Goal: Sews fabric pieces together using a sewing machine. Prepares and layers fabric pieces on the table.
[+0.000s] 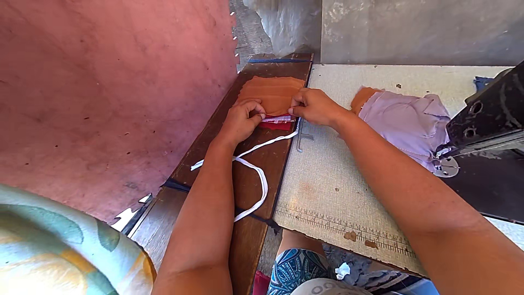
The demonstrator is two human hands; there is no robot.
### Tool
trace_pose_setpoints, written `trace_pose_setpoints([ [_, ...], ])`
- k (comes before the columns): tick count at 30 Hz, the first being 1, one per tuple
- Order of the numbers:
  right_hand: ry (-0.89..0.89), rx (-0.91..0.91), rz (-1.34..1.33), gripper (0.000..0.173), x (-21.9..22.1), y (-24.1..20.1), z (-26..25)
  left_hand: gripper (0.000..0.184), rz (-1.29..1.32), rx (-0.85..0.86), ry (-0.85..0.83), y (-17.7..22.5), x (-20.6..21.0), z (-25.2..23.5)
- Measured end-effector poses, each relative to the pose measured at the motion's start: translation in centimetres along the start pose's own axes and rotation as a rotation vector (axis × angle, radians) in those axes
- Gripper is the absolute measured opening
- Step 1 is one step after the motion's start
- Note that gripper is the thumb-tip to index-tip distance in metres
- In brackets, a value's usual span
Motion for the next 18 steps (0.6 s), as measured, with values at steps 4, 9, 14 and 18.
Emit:
trace_pose_setpoints([
  [4,-0.007,0.03,-0.06,0.022,-0.1,0.0,0.0,0.015,0.006,-0.041,-0.007,0.1,0.0,-0.1],
  [9,0.124,0.055,0.076,0.026,-0.6,-0.2,-0.1,0.017,0.008,-0.112,0.022,0.1,0.0,-0.3],
  [14,0.283,-0.271,0.365,0.016,1.1,-4.7,-0.2,0.017,0.022,-0.164,0.011,0.3,0.0,-0.6],
  [18,0.249,-0.303,0.551,0.013,3.3,-5.7,-1.3,0.017,0.067,-0.21,0.017,0.2,0.0,-0.5],
])
Point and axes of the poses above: each hand's wrist, its own z-axis away from the middle knuckle, its own x-axis out of the palm, y = z × x, the point moved 8 cm from there along -z, towards the middle knuckle, and after that the axes turned 11 degrees about -y, right-handed, at the moved point
